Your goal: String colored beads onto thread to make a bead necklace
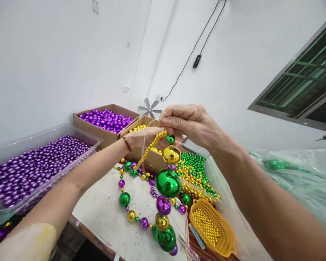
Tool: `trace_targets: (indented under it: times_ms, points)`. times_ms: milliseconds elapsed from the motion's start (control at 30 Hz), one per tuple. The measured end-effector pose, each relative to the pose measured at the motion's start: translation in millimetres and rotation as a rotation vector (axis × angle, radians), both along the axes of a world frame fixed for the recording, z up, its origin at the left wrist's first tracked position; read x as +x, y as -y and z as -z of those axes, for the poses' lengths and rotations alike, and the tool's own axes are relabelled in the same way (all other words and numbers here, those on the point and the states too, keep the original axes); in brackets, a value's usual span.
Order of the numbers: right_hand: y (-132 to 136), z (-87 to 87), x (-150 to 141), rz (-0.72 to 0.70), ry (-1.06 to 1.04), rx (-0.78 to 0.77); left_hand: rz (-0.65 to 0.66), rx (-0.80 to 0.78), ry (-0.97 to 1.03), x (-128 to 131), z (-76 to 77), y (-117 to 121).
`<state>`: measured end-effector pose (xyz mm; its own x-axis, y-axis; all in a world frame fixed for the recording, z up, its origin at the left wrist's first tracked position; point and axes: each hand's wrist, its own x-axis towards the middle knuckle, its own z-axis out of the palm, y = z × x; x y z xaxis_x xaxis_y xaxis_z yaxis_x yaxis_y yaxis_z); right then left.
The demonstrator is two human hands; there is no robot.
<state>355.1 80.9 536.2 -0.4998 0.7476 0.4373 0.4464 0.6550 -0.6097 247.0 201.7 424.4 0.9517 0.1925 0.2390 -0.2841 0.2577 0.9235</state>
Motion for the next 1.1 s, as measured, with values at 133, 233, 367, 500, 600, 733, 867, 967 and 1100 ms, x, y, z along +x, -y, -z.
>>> trace_targets:
  times_ms: [133,233,367,500,600,733,867,967,1100]
  points:
    - [7,-15.1,4,0.067,0.013,-0.025,0.29,-0.058,0.1,27,-12.4,38]
    - [12,-26.5,12,0.122,0.009,-0.097,0.324,-0.137,0.207,30,-19.9,43]
    - [12,-42.3,22,0.157,-0.005,-0.132,0.24,-0.093,0.189,31,-31.9,34]
    - [-1,-53.5,36,0.25,-0.031,-0.052,0.102,0.031,0.21,31,-47.5,21]
    - [-16,-58.4,47,0.351,-0.045,0.006,-0.117,0.196,0.17,30,-64.4,20]
    - [-30,-70.3,48,0.311,0.045,0.106,-0.487,0.436,0.188,29,-90.0,26]
    - [-24,-91.4,30,0.38,0.165,0.21,-0.412,0.365,0.244,22,-111.5,30]
    - [-19,-106.8,26,0.295,0.112,0.266,-0.261,0.278,0.221,9,-126.1,33]
    - [-23,-119.5,39,0.217,0.048,0.306,-0.256,0.3,0.142,-5,-145.3,30]
